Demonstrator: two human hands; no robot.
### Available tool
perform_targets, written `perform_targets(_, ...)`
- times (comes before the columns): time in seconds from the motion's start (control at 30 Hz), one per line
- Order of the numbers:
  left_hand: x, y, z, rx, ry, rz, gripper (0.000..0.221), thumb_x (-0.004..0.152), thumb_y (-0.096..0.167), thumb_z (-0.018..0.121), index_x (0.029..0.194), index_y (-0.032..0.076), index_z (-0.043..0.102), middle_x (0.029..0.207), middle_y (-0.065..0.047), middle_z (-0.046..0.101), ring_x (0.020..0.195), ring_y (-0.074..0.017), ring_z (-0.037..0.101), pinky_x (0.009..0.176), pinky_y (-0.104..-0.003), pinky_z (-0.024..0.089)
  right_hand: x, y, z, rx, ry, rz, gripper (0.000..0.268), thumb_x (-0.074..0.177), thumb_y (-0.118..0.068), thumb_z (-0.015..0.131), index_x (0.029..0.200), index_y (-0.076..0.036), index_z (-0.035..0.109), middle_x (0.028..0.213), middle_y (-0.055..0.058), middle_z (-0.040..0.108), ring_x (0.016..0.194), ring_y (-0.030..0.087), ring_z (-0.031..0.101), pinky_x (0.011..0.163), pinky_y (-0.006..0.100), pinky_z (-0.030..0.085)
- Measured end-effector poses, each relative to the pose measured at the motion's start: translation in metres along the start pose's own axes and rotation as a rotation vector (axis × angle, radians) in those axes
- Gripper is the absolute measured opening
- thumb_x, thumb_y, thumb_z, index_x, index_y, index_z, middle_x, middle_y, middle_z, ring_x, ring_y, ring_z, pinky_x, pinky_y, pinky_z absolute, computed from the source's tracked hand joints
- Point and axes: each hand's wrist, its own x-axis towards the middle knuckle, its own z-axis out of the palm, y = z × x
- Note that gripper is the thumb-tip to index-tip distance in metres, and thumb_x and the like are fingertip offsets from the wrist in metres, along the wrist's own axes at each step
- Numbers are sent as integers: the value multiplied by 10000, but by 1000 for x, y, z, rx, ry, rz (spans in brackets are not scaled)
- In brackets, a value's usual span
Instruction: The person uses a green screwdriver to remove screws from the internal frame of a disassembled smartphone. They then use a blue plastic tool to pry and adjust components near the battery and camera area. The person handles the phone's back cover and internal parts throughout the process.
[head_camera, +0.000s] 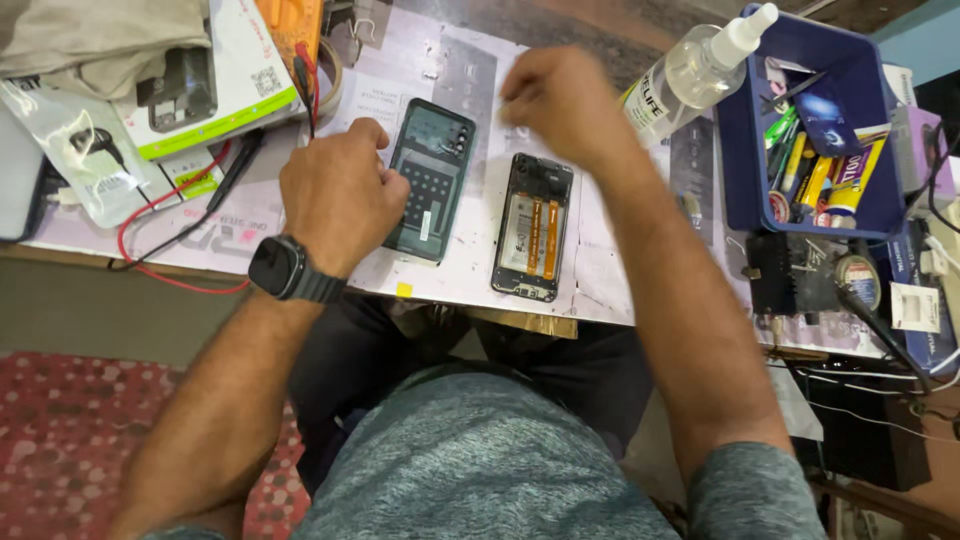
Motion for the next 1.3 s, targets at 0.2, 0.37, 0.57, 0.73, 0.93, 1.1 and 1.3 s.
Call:
perform_targets(0.2, -1, 5, -3, -25, 140, 38, 225, 825, 105, 688, 1038, 38, 717, 811, -164, 715, 737, -382, 687, 648, -505, 527, -2, 26, -10, -291, 209, -57, 220, 840, -164, 862, 1001, -39, 781, 872, 110, 750, 727, 188, 693, 671, 336, 554)
perform_targets(0.37, -2, 15, -9, -160, 283, 96, 229, 856, 59, 716, 1081, 30, 685, 809, -126, 704, 699, -327, 684, 614, -443, 523, -42, -18, 0, 215, 138, 280, 425, 887, -219, 785, 1266, -76, 658, 844, 18, 722, 590, 118, 626, 476, 271, 524)
perform_targets(0.57, -2, 37, -15, -332, 320, 112, 246, 871, 4, 725, 1104, 15, 645, 837, -102, 689, 643, -208, 690, 579, -336, 544, -72, -38, 28, 910, 57, 77, 574, 872, -49, 758, 1372, 5, 479, 751, 45, 653, 525, 107, 598, 459, 240, 489)
perform_targets(0.73, 4, 38, -11, -602, 170, 0, 313, 860, 19, 723, 1158, -13, 632, 859, -61, 699, 670, -114, 684, 594, -268, 544, -80, -28, 37, 980, 124, 16, 403, 912, 5, 704, 1277, 39, 536, 775, 40, 646, 587, 117, 631, 522, 257, 541)
perform_targets(0.93, 22, 19, 3, -1350, -303, -125, 329, 931, 42, 654, 1255, -16, 657, 1024, -22, 714, 927, -84, 653, 854, -246, 547, -93, -36, 35, 886, 156, 10, 369, 919, 37, 662, 1265, 32, 532, 793, 32, 643, 633, 110, 657, 549, 247, 551)
perform_targets(1.1, 19, 15, 10, -1431, -421, -150, 257, 942, 21, 621, 1179, -31, 705, 1073, -66, 739, 935, -103, 677, 882, -275, 564, -100, -46, 41, 837, 186, -28, 363, 921, 48, 661, 1259, 34, 529, 794, 32, 630, 634, 98, 652, 545, 234, 547)
perform_targets(1.3, 16, 15, 14, -1572, -425, -216, 273, 938, -17, 601, 1198, -42, 677, 1067, -99, 740, 906, -140, 712, 835, -310, 605, -104, -46, 46, 851, 172, -45, 346, 937, 53, 652, 1264, 35, 539, 815, 35, 630, 657, 92, 645, 571, 227, 551)
